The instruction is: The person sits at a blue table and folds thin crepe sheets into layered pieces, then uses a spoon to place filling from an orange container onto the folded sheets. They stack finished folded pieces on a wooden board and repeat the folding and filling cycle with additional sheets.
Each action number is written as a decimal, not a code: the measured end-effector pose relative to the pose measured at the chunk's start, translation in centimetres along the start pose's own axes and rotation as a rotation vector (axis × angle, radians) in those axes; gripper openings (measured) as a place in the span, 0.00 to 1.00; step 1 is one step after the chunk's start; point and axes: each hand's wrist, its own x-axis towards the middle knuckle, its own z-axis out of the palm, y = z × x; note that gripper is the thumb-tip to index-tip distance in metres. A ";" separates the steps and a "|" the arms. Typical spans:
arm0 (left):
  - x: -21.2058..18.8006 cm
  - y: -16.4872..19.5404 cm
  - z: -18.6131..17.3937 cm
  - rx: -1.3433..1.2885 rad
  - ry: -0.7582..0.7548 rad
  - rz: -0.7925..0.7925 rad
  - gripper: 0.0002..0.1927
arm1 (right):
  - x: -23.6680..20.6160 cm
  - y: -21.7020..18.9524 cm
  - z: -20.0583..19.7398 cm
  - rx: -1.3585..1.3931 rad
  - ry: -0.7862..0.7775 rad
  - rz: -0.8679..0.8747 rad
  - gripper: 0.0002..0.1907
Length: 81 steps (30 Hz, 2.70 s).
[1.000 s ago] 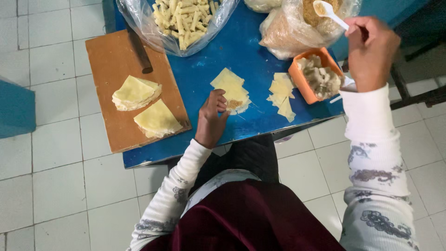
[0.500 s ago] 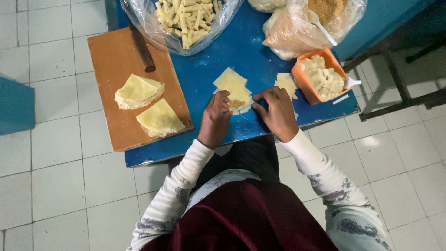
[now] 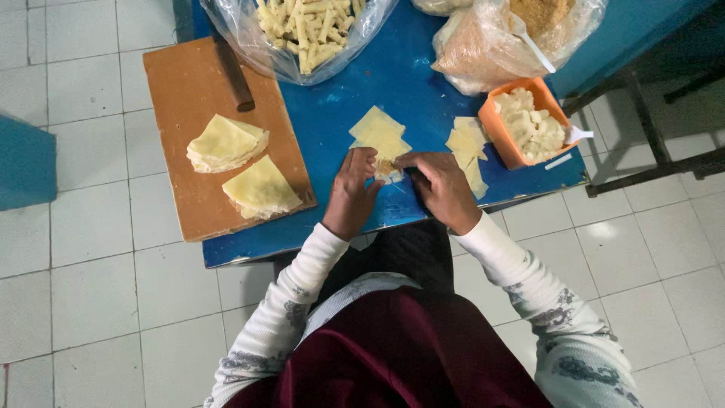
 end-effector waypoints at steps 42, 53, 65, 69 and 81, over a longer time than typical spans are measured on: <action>0.8 1.6 -0.7 0.273 -0.060 0.106 0.16 | 2.4 2.2 1.6 0.158 0.034 0.117 0.05; 3.0 1.0 -0.3 0.307 0.029 0.129 0.03 | 2.6 1.5 3.0 -0.163 0.035 0.046 0.04; 2.5 1.2 -0.6 0.152 -0.054 0.107 0.05 | 1.5 2.0 1.3 -0.063 -0.083 -0.178 0.13; 2.8 0.9 -0.4 0.101 -0.034 0.074 0.04 | 2.0 1.8 1.2 -0.060 -0.052 -0.191 0.11; 3.7 1.0 -0.7 0.122 -0.030 0.124 0.06 | 2.6 2.8 2.0 -0.081 -0.027 -0.131 0.08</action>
